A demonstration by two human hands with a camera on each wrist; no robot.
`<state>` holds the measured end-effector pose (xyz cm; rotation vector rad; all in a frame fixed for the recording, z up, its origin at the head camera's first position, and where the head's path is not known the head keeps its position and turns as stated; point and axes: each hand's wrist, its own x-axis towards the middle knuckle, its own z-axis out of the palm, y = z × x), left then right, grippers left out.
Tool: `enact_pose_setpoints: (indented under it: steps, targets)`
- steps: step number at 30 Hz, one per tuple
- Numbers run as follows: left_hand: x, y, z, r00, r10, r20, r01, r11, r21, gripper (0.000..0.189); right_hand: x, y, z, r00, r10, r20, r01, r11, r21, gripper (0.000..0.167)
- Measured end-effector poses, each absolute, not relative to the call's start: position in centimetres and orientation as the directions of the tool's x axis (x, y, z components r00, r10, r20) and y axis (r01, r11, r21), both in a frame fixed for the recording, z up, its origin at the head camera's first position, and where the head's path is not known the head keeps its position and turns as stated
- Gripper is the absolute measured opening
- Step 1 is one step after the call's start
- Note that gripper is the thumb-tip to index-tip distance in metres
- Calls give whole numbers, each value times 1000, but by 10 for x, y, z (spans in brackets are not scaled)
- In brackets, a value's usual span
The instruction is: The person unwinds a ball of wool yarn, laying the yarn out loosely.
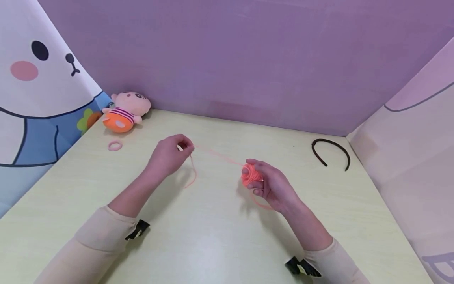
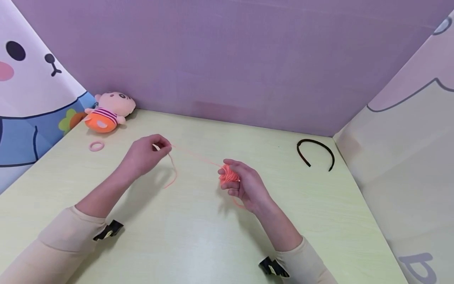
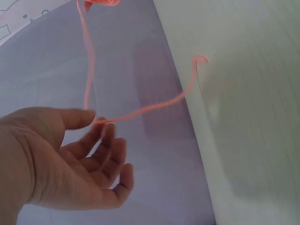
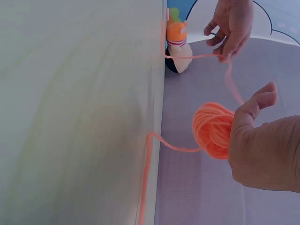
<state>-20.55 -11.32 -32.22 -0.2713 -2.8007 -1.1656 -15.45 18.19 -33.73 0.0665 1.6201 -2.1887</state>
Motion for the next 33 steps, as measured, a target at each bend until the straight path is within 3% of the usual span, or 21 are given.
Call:
enact_pose_setpoints:
  steps: [8, 17, 23, 33]
  targets:
    - [-189, -82, -331, -919, 336, 205, 371, 565, 737, 16, -150, 178, -335, -887, -365, -284, 367, -182, -912, 44]
    - [-168, -61, -332, -849, 509, 144, 404, 449, 797, 19, -147, 175, -335, -838, -476, -267, 359, -112, -927, 48]
    - [-167, -57, -336, -813, 563, 151, 437, 418, 796, 14, -146, 174, -336, -811, -532, -242, 353, -116, -928, 47]
    - [-167, -57, -334, -833, 540, 121, 407, 451, 795, 4, -147, 174, -336, -816, -514, -263, 369, -114, -922, 53]
